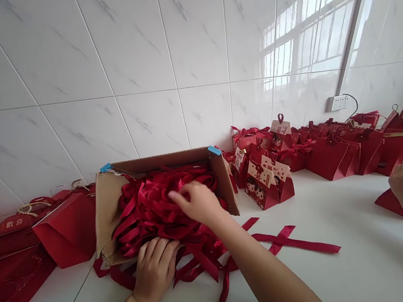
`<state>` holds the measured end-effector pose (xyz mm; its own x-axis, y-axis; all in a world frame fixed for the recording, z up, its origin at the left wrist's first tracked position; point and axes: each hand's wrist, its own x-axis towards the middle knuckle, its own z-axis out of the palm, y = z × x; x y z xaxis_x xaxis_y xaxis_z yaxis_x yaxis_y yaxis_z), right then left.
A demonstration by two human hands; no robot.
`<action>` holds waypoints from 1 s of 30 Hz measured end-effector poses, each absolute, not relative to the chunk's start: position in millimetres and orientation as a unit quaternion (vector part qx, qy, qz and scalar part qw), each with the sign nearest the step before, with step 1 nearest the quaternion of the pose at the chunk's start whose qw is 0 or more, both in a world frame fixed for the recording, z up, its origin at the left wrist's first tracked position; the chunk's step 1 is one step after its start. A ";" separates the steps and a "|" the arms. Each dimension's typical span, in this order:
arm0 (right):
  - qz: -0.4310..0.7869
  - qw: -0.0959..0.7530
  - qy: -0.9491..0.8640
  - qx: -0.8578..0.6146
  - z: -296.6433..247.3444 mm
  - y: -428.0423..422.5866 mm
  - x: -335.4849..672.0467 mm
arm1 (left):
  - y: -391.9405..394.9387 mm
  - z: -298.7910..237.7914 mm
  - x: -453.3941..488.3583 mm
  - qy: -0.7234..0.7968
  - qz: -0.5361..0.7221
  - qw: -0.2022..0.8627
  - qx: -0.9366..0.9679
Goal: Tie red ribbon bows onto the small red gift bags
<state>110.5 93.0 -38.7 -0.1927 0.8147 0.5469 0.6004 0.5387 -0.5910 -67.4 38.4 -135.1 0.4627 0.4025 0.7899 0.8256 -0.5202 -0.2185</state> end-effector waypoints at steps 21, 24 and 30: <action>0.175 0.281 -0.887 -0.322 -45.1 84.1 88.1 | 30.7 -136.3 -64.9 -0.380 -0.372 0.276 -0.801; 0.161 0.268 -0.890 -0.332 -47.8 80.2 84.5 | 31.3 -136.4 -65.2 -0.378 -0.367 0.279 -0.803; 0.150 0.264 -0.879 -0.368 -40.1 76.7 85.1 | 31.1 -134.4 -64.9 -0.382 -0.361 0.274 -0.805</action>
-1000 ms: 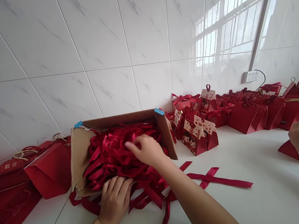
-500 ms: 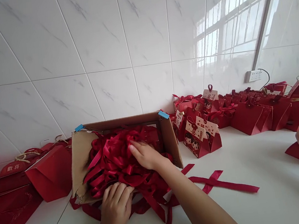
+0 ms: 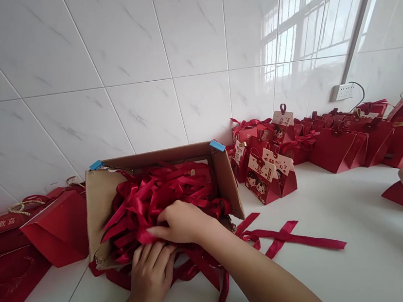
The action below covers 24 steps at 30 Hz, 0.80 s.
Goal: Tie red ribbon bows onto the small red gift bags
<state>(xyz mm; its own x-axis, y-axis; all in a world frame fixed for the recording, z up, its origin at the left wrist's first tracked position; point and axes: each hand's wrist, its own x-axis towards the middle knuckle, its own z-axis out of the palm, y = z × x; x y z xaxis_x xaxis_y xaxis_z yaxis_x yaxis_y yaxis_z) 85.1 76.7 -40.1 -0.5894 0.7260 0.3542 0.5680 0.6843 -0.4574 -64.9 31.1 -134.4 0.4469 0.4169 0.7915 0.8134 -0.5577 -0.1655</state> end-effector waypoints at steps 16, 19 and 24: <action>0.189 0.225 -0.823 -0.486 -52.2 100.7 112.7 | 30.4 -134.7 -61.9 -0.381 -0.362 0.283 -0.802; 0.213 0.200 -0.840 -0.457 -39.4 90.2 113.8 | 30.6 -135.5 -63.5 -0.381 -0.354 0.286 -0.805; 0.263 0.179 -0.855 -0.409 -19.7 87.6 144.3 | 31.1 -136.4 -64.3 -0.379 -0.348 0.312 -0.799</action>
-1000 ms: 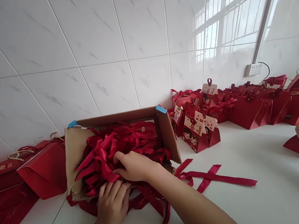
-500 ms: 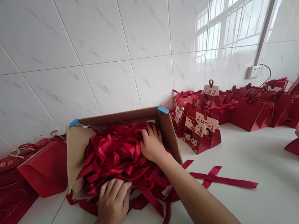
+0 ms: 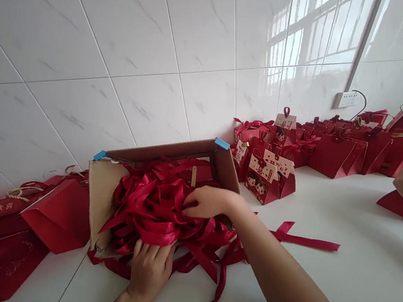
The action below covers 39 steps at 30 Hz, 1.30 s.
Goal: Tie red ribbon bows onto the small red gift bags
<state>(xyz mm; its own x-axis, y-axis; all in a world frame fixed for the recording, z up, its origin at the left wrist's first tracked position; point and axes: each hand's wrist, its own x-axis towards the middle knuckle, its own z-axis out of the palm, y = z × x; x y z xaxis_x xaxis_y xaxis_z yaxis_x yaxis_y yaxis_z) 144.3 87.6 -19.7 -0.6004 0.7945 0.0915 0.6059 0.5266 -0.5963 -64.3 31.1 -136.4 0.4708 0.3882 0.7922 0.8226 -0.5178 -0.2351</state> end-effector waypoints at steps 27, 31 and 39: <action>0.066 0.298 -0.770 -0.560 -32.2 157.9 96.7 | 32.1 -134.9 -63.9 -0.366 -0.381 0.305 -0.792; 0.081 0.412 -0.729 -0.541 -21.1 147.2 105.4 | 32.9 -133.2 -64.3 -0.372 -0.370 0.310 -0.793; 0.329 0.624 -0.582 -0.404 9.7 77.3 141.2 | 44.4 -110.4 -63.3 -0.433 -0.330 0.272 -0.793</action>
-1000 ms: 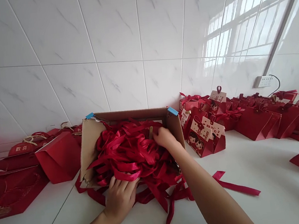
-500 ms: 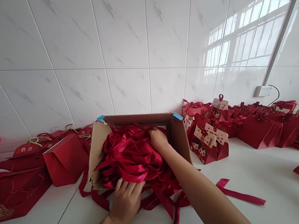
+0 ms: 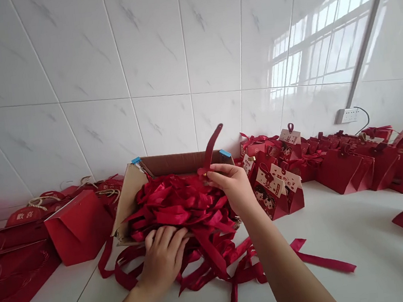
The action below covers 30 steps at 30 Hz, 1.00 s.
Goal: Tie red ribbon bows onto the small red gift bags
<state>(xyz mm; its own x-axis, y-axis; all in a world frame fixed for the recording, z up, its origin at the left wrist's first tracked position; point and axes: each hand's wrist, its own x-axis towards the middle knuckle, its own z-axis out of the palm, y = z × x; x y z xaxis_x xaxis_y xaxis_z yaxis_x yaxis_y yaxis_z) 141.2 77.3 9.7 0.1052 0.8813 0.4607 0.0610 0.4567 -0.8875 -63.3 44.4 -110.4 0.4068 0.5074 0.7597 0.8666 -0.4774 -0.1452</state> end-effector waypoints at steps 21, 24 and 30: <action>0.389 0.634 -0.648 -0.161 35.4 -28.4 151.6 | -46.9 56.6 -17.3 -0.379 -0.518 -0.019 -0.767; 0.374 0.635 -0.657 -0.158 34.8 -36.3 149.3 | -49.7 54.6 -14.3 -0.358 -0.526 -0.037 -0.770; 0.392 0.611 -0.674 -0.138 36.3 -42.8 146.9 | -55.8 58.7 -12.7 -0.349 -0.545 -0.032 -0.762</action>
<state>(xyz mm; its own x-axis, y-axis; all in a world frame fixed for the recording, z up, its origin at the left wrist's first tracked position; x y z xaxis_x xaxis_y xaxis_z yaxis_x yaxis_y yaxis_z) 146.9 -42.8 36.3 -0.2150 0.6650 0.7153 -0.2920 0.6551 -0.6968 -12.7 -55.8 58.7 0.1620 0.5664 0.8080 0.4974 -0.7541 0.4289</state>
